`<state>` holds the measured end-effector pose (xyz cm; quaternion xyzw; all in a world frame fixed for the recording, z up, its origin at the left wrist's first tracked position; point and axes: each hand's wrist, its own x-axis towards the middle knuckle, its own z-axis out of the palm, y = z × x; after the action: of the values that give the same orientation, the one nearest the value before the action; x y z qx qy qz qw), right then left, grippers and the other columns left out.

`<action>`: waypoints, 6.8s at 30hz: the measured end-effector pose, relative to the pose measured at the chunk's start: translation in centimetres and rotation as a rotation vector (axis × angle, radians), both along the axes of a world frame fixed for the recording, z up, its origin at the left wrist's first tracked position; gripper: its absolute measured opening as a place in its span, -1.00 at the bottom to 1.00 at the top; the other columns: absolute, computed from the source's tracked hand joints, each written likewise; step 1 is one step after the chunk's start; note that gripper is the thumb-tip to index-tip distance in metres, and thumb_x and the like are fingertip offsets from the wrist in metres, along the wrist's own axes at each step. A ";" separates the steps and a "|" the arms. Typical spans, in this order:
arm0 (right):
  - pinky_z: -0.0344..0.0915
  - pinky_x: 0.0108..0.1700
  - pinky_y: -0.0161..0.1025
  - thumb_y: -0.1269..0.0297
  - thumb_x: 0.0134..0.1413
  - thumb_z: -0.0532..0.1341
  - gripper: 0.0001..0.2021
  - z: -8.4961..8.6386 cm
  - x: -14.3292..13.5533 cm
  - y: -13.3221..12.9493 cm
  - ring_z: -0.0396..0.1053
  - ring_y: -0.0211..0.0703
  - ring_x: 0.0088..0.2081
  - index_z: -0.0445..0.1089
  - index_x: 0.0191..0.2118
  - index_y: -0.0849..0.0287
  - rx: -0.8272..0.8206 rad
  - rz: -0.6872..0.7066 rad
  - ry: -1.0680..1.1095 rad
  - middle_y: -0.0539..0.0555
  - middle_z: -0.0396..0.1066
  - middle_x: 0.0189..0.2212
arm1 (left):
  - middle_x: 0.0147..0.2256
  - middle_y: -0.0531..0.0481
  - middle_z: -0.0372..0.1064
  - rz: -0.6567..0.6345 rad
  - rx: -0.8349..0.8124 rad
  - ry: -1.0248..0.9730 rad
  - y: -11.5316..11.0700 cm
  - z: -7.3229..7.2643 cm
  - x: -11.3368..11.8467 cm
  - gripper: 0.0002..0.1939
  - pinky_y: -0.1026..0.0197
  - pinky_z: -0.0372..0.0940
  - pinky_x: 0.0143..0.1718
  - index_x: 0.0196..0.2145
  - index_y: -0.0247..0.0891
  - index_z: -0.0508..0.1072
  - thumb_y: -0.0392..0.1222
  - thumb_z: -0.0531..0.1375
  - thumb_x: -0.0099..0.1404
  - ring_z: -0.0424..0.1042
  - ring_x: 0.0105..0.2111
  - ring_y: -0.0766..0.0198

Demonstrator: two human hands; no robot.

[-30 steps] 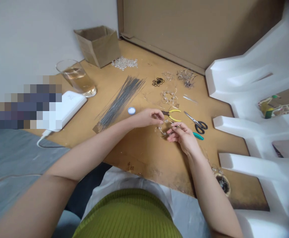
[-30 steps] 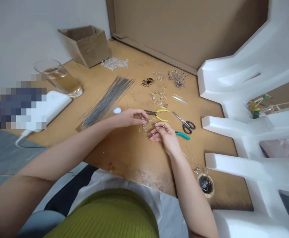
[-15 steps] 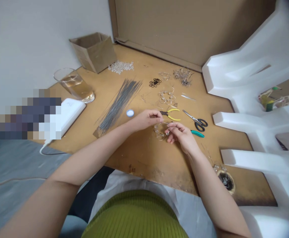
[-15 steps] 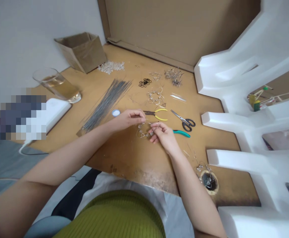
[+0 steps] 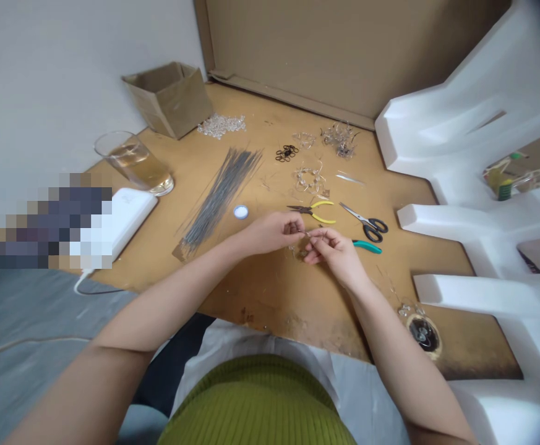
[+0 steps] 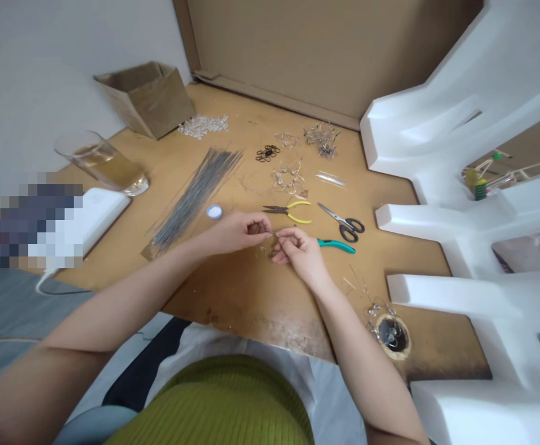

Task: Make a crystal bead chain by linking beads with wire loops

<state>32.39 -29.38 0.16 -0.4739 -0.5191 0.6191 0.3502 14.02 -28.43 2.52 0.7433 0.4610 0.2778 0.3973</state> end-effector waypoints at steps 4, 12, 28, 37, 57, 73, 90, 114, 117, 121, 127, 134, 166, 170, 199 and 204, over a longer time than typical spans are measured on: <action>0.36 -0.52 -0.34 0.08 -0.14 0.29 -0.68 0.1 -0.1 0.0 0.42 -0.28 -0.60 0.33 -0.31 0.19 -0.010 0.010 -0.022 -0.07 0.40 -0.57 | -0.53 0.08 0.30 -0.038 0.072 0.031 0.0 -0.3 0.2 -0.79 0.34 0.08 -0.46 -0.44 -0.33 0.39 -0.14 0.08 0.23 0.22 -0.51 0.42; 0.35 -0.55 -0.36 0.09 -0.21 0.33 -0.66 0.3 0.4 0.1 0.41 -0.29 -0.62 0.35 -0.34 0.22 -0.038 0.016 -0.049 -0.06 0.40 -0.58 | -0.49 0.08 0.26 -0.058 0.025 -0.084 0.3 -1.5 0.5 -0.77 0.33 0.13 -0.39 -0.41 -0.33 0.35 -0.15 0.02 0.28 0.22 -0.46 0.40; 0.34 -0.53 -0.35 -0.02 -0.01 0.20 -0.66 1.1 0.5 0.0 0.40 -0.32 -0.62 0.36 -0.29 0.19 0.012 -0.005 -0.041 0.01 0.48 -0.46 | -0.50 0.08 0.17 -0.103 -0.059 -0.141 0.6 -0.3 -0.3 -0.77 0.33 0.10 -0.42 -0.43 -0.32 0.29 -0.11 0.02 0.27 0.15 -0.48 0.41; 0.21 -0.63 -0.36 -0.03 -0.02 0.20 -0.66 0.7 0.5 0.0 0.28 -0.33 -0.72 0.38 -0.35 0.20 0.038 0.075 -0.122 -0.02 0.45 -0.60 | -0.49 0.09 0.20 -0.194 -0.054 -0.139 0.5 -0.7 -0.2 -0.75 0.32 0.13 -0.38 -0.41 -0.33 0.30 -0.10 0.00 0.29 0.19 -0.47 0.41; 0.12 -0.59 -0.37 -0.03 0.04 0.15 -0.65 1.1 0.5 -0.2 0.17 -0.41 -0.71 0.41 -0.32 0.19 0.100 0.110 -0.158 -0.04 0.41 -0.56 | -0.47 0.05 0.27 -0.086 -0.058 -0.243 0.1 -0.2 0.2 -0.78 0.33 0.13 -0.42 -0.42 -0.34 0.34 -0.15 0.04 0.27 0.20 -0.48 0.43; 0.19 -0.02 0.06 0.03 -0.13 0.19 -0.27 3.0 6.8 -1.8 0.15 0.27 0.10 0.11 0.20 0.21 0.596 0.332 -1.534 0.28 0.14 0.17 | -0.58 0.12 0.13 -0.038 -0.018 -0.166 -0.1 0.5 -0.3 -0.83 0.36 0.03 -0.53 -0.46 -0.32 0.31 -0.20 0.04 0.22 0.10 -0.57 0.46; 0.24 -0.30 -0.24 0.31 -0.12 0.10 -0.63 7.8 8.9 -1.0 0.39 -0.08 -0.33 0.28 -0.10 0.17 0.646 0.361 -1.380 0.11 0.44 -0.30 | -0.61 0.14 0.10 -0.018 0.045 -0.138 -0.3 0.6 -0.8 -0.81 0.34 -0.02 -0.55 -0.46 -0.29 0.30 -0.16 0.01 0.24 0.07 -0.60 0.44; 0.05 -0.27 -0.20 0.24 -0.03 0.15 -0.69 10.2 4.8 -2.6 0.28 0.01 -0.22 0.37 -0.12 0.18 1.120 0.354 -1.786 0.13 0.40 -0.33 | -0.46 0.00 0.36 0.003 0.364 0.242 -0.8 0.5 -0.3 -0.72 0.28 0.03 -0.45 -0.43 -0.27 0.33 -0.18 -0.09 0.33 0.32 -0.44 0.29; 0.05 -0.27 -0.20 0.26 -0.04 0.16 -0.69 10.2 4.9 -2.7 0.29 0.00 -0.22 0.37 -0.12 0.17 1.118 0.351 -1.778 0.12 0.40 -0.33 | -0.46 0.01 0.36 -0.007 0.379 0.245 -0.8 0.6 -0.3 -0.72 0.28 0.02 -0.46 -0.43 -0.27 0.33 -0.17 -0.09 0.33 0.32 -0.44 0.29; 0.05 -0.30 -0.21 0.27 -0.07 0.17 -0.69 10.1 5.1 -2.6 0.30 -0.02 -0.24 0.38 -0.14 0.18 1.125 0.347 -1.746 0.12 0.41 -0.35 | -0.46 0.01 0.36 -0.012 0.398 0.235 -0.8 0.5 -0.3 -0.73 0.29 0.01 -0.46 -0.43 -0.27 0.34 -0.18 -0.08 0.32 0.32 -0.45 0.30; 0.07 -0.33 -0.23 0.27 -0.10 0.17 -0.69 9.9 5.5 -2.6 0.32 -0.04 -0.26 0.39 -0.15 0.16 1.089 0.362 -1.715 0.09 0.41 -0.36 | -0.43 0.01 0.39 -0.031 0.420 0.223 -0.7 0.3 -0.5 -0.73 0.30 0.03 -0.45 -0.40 -0.27 0.36 -0.20 -0.08 0.33 0.33 -0.43 0.31; 0.09 -0.34 -0.22 0.24 -0.07 0.16 -0.70 9.8 5.6 -2.6 0.35 -0.04 -0.25 0.38 -0.15 0.12 1.032 0.366 -1.734 0.08 0.41 -0.35 | -0.43 0.02 0.39 -0.079 0.457 0.249 -0.8 0.5 -0.5 -0.72 0.29 0.01 -0.46 -0.42 -0.27 0.35 -0.20 -0.08 0.34 0.33 -0.42 0.31; 0.02 -0.45 -0.25 0.22 -0.02 0.12 -0.73 9.2 5.7 -3.4 0.39 -0.06 -0.34 0.34 -0.15 0.13 0.943 0.337 -1.730 0.08 0.43 -0.33 | -0.45 0.01 0.36 -0.117 0.459 0.244 -0.8 0.6 -0.5 -0.71 0.28 -0.01 -0.45 -0.44 -0.27 0.33 -0.19 -0.09 0.34 0.27 -0.45 0.32; -0.05 -0.49 -0.27 0.22 -0.04 0.12 -0.77 9.4 5.4 -3.7 0.41 -0.07 -0.39 0.34 -0.20 0.09 0.822 0.338 -1.744 0.05 0.44 -0.38 | -0.47 0.02 0.34 -0.127 0.482 0.240 -0.7 0.3 -0.4 -0.71 0.27 -0.03 -0.47 -0.45 -0.27 0.33 -0.19 -0.09 0.34 0.25 -0.47 0.33; 0.00 -0.54 -0.35 0.30 -0.09 0.03 -0.81 8.4 8.2 -4.3 0.23 -0.21 -0.59 0.36 -0.35 0.06 0.419 0.252 -1.313 -0.07 0.28 -0.65 | -0.31 -0.07 0.41 0.013 -0.181 -0.526 0.0 -0.4 0.2 -0.72 0.30 0.24 -0.39 -0.22 -0.32 0.33 -0.04 0.08 0.26 0.39 -0.39 0.36; 0.02 -0.53 -0.35 0.31 -0.07 0.02 -0.80 8.4 7.4 -4.7 0.27 -0.19 -0.58 0.36 -0.33 0.07 0.393 0.278 -1.353 -0.05 0.31 -0.63 | -0.46 0.06 0.32 0.020 -0.108 -0.502 -0.1 -0.2 -0.1 -0.71 0.32 0.21 -0.41 -0.32 -0.32 0.34 -0.01 0.07 0.25 0.33 -0.48 0.41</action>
<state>39.79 -34.11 8.57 -0.6115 -0.7798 0.1236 -0.0518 13.92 -28.51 2.29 0.6239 0.3694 0.4327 0.5358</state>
